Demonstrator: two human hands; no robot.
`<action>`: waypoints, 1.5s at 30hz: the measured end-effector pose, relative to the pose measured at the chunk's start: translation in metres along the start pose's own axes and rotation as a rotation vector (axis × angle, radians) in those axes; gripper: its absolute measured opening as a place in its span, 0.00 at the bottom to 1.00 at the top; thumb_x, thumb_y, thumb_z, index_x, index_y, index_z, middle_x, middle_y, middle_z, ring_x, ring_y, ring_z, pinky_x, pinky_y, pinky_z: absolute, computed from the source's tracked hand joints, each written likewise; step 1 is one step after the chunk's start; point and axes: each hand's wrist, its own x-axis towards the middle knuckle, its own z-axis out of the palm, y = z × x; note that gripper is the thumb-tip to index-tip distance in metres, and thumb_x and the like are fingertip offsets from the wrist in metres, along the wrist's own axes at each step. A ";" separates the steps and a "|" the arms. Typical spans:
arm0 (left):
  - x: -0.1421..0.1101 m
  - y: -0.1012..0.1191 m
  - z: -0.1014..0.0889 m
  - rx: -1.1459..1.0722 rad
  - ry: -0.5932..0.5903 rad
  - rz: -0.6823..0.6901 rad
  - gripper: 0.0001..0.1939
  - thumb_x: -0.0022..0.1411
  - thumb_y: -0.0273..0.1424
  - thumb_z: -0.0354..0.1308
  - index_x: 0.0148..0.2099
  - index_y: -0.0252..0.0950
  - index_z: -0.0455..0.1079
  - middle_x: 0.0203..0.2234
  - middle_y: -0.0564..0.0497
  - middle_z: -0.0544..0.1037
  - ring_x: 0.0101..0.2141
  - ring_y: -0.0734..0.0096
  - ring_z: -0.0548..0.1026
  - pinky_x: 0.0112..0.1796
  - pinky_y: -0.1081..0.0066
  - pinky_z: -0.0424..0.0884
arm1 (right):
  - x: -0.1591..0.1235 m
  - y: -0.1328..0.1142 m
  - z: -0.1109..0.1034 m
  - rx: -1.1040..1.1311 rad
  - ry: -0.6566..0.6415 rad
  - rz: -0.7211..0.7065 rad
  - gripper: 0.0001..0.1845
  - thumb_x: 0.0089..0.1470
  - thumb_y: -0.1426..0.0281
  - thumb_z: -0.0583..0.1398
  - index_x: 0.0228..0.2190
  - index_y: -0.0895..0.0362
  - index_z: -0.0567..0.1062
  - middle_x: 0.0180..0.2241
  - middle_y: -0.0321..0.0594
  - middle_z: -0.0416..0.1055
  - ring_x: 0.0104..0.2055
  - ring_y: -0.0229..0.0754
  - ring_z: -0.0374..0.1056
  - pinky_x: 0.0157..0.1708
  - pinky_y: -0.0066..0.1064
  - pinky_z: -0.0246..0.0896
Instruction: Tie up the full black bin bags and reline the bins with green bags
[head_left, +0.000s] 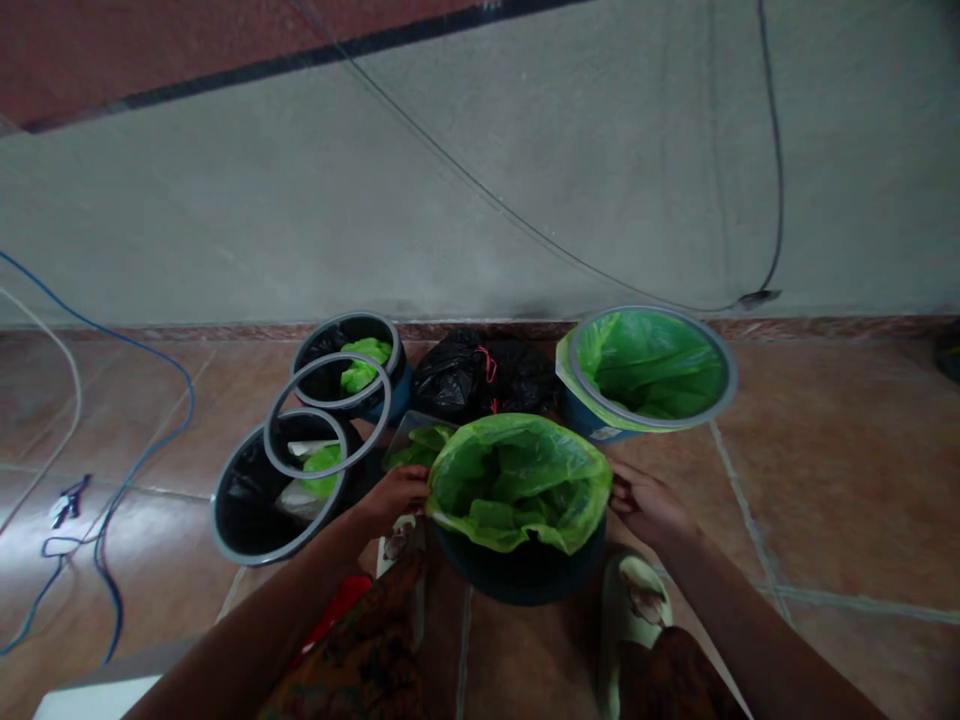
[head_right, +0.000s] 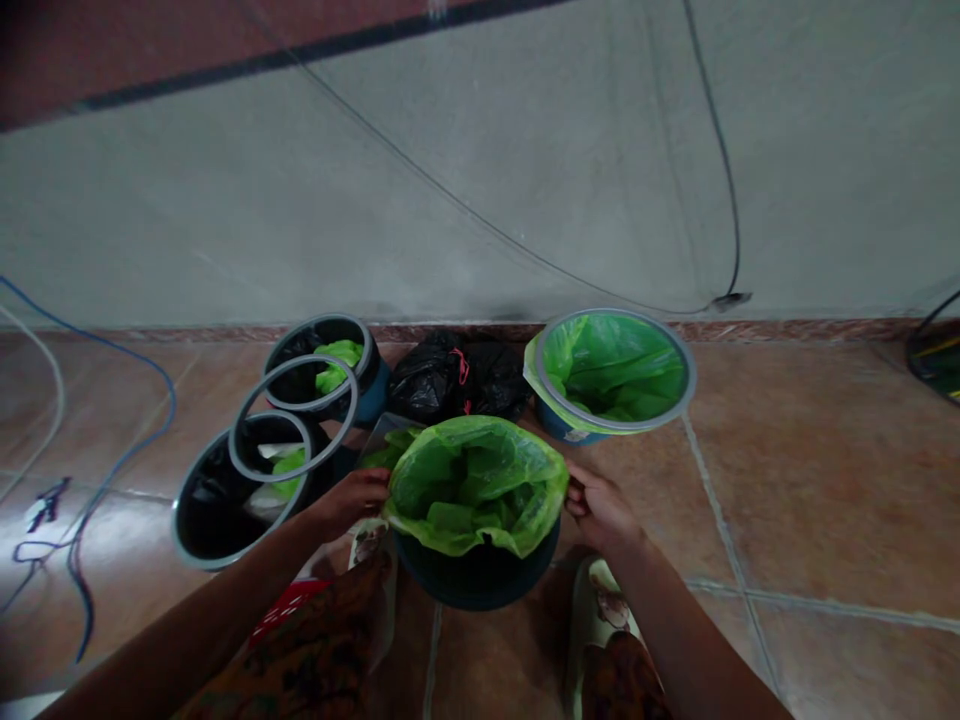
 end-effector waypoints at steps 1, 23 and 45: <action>-0.001 0.001 0.000 -0.002 -0.021 -0.010 0.09 0.40 0.28 0.59 0.29 0.32 0.70 0.23 0.55 0.71 0.26 0.76 0.69 0.30 0.74 0.63 | 0.002 0.000 0.000 0.004 -0.003 0.010 0.16 0.36 0.61 0.68 0.23 0.55 0.69 0.15 0.26 0.57 0.15 0.27 0.46 0.11 0.20 0.36; -0.015 -0.025 0.017 0.133 -0.215 -0.276 0.23 0.39 0.36 0.70 0.40 0.32 0.73 0.28 0.47 0.80 0.24 0.66 0.77 0.24 0.71 0.70 | -0.024 -0.017 -0.014 -0.251 -0.301 0.035 0.20 0.44 0.63 0.67 0.42 0.53 0.77 0.47 0.41 0.75 0.51 0.49 0.69 0.50 0.37 0.65; 0.019 0.008 0.025 -0.134 0.313 -0.062 0.03 0.47 0.25 0.58 0.24 0.34 0.66 0.16 0.56 0.69 0.19 0.76 0.70 0.24 0.75 0.67 | -0.023 0.005 -0.021 0.243 0.111 0.066 0.14 0.32 0.73 0.72 0.21 0.57 0.72 0.17 0.26 0.61 0.17 0.25 0.55 0.10 0.15 0.51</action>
